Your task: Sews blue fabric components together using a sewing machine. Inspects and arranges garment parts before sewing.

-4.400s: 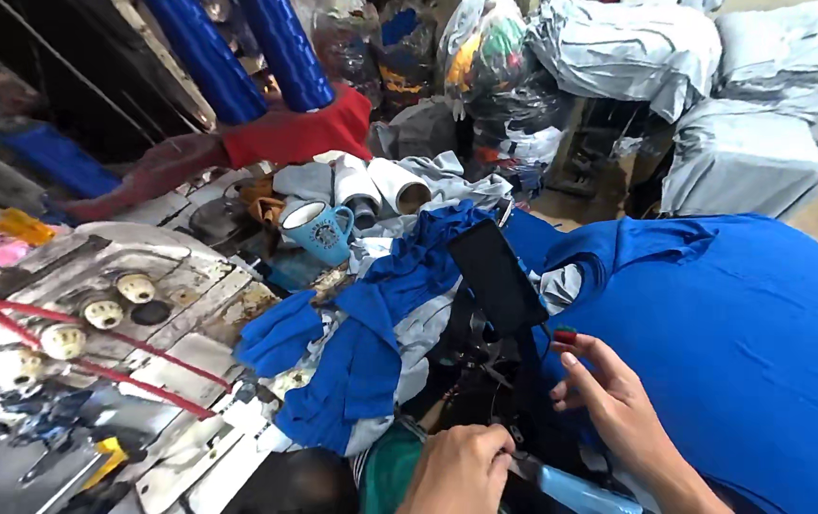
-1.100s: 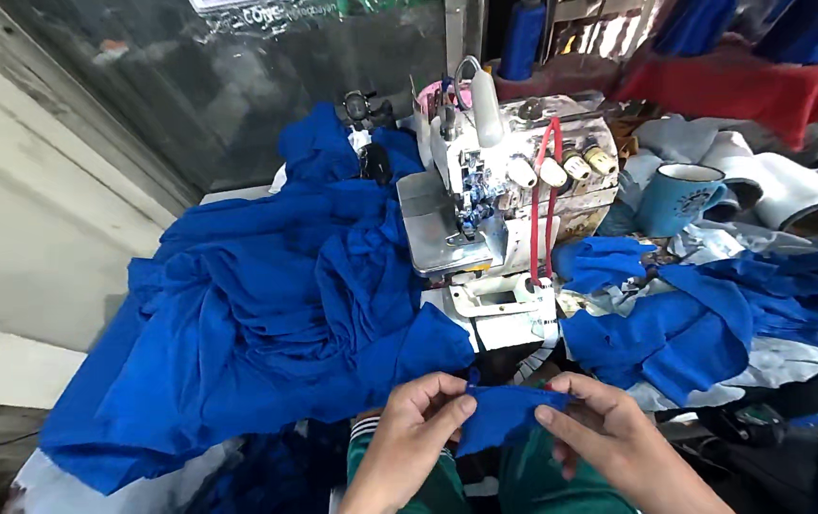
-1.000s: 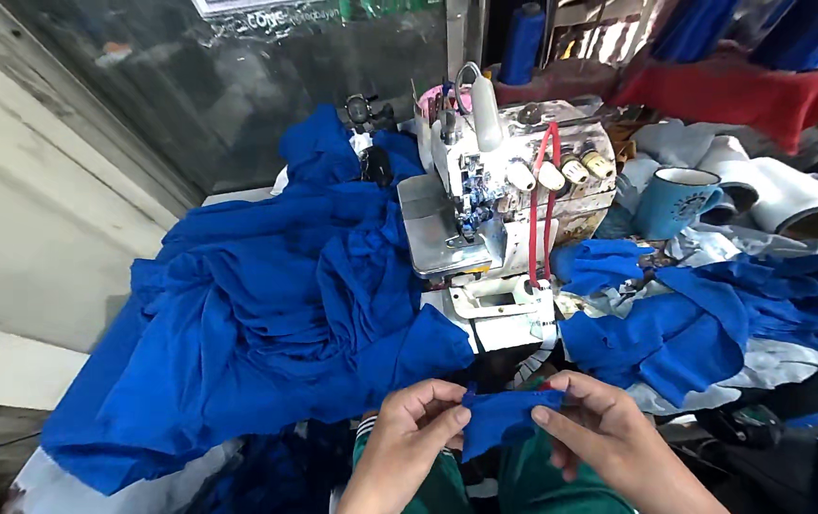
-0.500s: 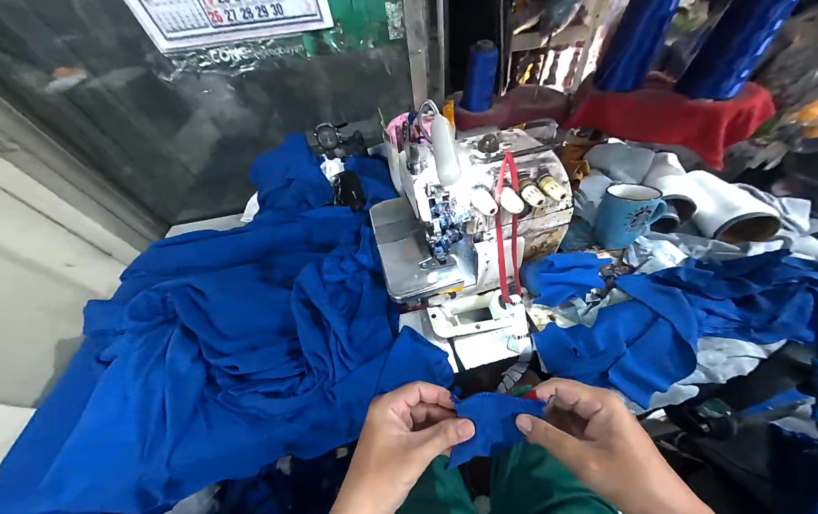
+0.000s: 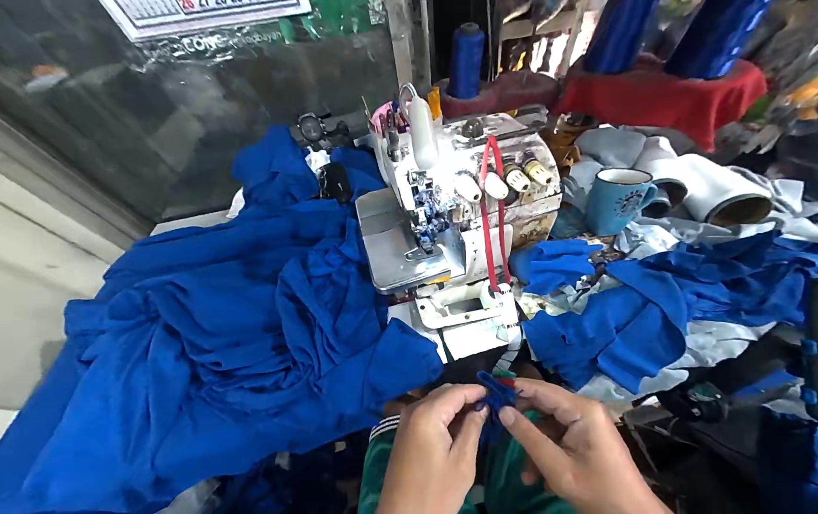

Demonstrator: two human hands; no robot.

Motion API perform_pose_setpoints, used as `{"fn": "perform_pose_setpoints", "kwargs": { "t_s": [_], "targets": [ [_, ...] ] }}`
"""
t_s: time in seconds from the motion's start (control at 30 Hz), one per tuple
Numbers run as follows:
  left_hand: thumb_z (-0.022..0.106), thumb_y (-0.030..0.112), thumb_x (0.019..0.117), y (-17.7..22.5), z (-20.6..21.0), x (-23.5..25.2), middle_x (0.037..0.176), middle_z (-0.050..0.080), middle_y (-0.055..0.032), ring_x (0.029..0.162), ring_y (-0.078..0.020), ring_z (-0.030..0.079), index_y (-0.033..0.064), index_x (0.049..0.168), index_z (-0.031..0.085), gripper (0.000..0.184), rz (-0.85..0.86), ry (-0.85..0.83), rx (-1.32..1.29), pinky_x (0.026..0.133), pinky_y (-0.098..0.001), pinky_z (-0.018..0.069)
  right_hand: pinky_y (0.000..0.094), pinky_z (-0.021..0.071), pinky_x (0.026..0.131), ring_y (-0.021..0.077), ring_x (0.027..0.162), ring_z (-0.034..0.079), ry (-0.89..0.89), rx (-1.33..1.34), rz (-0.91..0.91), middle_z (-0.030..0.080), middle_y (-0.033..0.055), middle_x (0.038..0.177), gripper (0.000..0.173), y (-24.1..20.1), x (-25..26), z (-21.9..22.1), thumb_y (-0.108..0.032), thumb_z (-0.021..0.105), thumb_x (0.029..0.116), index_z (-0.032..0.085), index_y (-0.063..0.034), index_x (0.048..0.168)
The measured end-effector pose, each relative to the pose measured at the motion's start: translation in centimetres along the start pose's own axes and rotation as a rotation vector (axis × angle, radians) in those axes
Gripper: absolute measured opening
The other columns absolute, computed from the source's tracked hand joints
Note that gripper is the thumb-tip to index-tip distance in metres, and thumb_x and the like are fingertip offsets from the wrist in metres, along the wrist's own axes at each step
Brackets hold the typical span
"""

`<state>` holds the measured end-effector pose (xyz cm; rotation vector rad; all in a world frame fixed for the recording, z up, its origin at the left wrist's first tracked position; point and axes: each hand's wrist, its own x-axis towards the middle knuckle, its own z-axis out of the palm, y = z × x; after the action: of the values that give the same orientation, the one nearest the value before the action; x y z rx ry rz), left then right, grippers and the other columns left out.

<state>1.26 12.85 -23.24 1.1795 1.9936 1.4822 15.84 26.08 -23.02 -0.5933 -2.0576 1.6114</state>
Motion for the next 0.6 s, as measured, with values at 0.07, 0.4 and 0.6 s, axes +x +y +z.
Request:
{"fn": "perform_pose_setpoints", "kwargs": {
  "t_s": [0.07,0.4,0.6],
  "targets": [
    [0.064,0.014,0.0984,0.1,0.4,0.0,0.103,0.075,0.0035,0.092,-0.0063,0.072,0.0117,0.110,0.077,0.017,0.012,0.001,0.021,0.082,-0.0246,0.0628,0.0291,0.0602,0.048,0.0107,0.064,0.070,-0.047,-0.022,0.058,0.076,-0.0042,0.101,0.034,-0.7,0.1,-0.5,-0.034,0.072,0.0964,0.072,-0.0133,0.124],
    [0.073,0.015,0.0921,0.8,1.5,-0.5,0.100,0.074,0.0042,0.089,-0.0052,0.072,0.0126,0.105,0.077,0.014,0.037,0.132,0.179,0.078,-0.0236,0.0643,0.0316,0.0585,0.040,0.0164,0.054,0.068,0.024,0.064,0.088,0.075,0.0021,0.092,0.017,0.0,1.4,-0.3,-0.011,0.066,0.0973,0.073,-0.0107,0.113],
    [0.065,0.010,0.0977,-0.4,3.8,-2.7,0.101,0.071,-0.0028,0.090,-0.0115,0.070,0.0045,0.105,0.073,0.013,-0.008,0.276,-0.046,0.078,-0.0278,0.0625,0.0364,0.0612,0.051,0.0247,0.063,0.069,0.161,0.610,0.247,0.070,0.0193,0.094,0.023,0.2,-0.4,2.5,-0.001,0.046,0.1043,0.057,0.0060,0.124]
  ]
}}
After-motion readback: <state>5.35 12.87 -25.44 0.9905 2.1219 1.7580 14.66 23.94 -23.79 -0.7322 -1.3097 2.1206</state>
